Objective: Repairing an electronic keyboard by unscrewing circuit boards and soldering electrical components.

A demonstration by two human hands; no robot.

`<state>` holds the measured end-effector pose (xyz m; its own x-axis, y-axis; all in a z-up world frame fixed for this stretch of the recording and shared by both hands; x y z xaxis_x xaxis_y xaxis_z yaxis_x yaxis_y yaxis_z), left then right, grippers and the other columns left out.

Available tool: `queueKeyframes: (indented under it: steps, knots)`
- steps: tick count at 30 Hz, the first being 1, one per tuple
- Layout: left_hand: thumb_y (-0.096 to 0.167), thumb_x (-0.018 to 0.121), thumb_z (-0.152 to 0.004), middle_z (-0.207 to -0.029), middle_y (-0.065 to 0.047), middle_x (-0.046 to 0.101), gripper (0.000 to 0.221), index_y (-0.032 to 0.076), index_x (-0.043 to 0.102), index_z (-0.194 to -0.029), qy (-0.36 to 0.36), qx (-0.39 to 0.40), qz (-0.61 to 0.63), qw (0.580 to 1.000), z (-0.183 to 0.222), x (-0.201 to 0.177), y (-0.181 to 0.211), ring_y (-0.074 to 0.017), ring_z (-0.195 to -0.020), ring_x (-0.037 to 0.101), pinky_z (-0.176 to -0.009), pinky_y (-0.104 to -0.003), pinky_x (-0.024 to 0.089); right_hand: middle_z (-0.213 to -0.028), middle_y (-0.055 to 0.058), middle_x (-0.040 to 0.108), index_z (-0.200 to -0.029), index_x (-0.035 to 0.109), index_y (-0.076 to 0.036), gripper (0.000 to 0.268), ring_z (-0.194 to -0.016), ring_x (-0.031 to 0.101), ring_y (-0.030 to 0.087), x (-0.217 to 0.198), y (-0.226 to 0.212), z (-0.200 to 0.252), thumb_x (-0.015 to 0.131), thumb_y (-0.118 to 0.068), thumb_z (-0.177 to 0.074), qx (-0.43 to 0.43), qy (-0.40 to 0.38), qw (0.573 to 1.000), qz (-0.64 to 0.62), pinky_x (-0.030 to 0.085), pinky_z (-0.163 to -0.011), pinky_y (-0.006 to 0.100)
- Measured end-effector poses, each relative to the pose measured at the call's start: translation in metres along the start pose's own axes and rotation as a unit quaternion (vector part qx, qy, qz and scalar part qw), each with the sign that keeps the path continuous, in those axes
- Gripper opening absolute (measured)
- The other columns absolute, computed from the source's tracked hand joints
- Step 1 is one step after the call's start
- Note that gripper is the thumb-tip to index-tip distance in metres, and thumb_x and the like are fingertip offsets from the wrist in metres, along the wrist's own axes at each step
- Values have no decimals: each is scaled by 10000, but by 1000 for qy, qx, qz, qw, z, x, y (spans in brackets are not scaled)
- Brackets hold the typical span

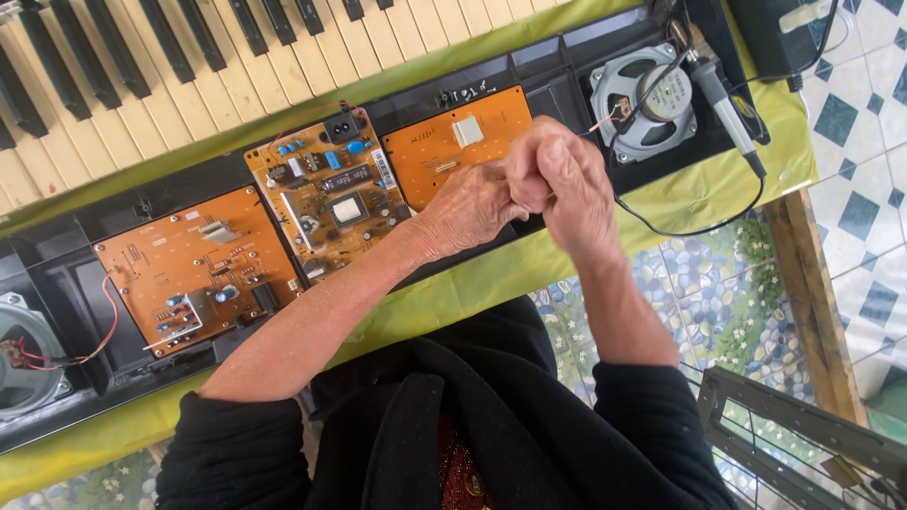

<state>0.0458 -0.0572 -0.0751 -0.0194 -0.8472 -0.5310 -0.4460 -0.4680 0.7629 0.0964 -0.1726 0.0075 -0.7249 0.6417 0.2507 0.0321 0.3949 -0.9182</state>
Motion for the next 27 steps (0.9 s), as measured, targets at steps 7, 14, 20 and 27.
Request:
queueKeyframes:
  steps: [7,14,20,27]
  knots:
    - [329,730,-913,-765,-7,559,263,145,597,-780,11,10,-6,1000,2,7,-6,-269,-739,638,-603,-398,563,-542,-35,341,-867,512,-13,369,-443,387,56,11,0,15,416,-233,-1148,-132,160,970,128,373,-459,230]
    - [277,736,-935,-774,-52,558,270,105,610,-769,46,8,55,997,4,-4,1,-336,-780,652,-604,-441,573,-483,-22,349,-713,539,-3,527,-414,321,31,33,-19,-11,429,-334,-1108,-13,-18,998,54,336,-392,213]
    - [256,786,-895,-714,-3,551,290,140,575,-733,70,6,45,996,0,-6,5,-233,-739,615,-603,-358,549,-756,18,463,-1003,571,-23,343,-700,485,78,48,-25,12,480,-331,-1124,-114,166,954,221,456,-682,260]
    - [211,740,-907,-755,-36,572,211,141,606,-760,64,14,71,995,5,-13,7,-332,-769,634,-601,-426,550,-481,-28,328,-918,571,49,449,-402,344,45,26,-6,-2,427,-320,-1131,-48,52,994,84,346,-452,196]
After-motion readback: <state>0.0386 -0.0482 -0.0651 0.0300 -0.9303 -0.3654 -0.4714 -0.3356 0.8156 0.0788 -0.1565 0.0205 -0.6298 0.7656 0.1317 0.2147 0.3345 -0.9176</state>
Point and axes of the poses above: each hand's wrist, its own z-axis away from the middle knuckle, its own x-axis out of the palm, y = z × x, the point moved 2 cm from there along -z, towards the middle knuckle
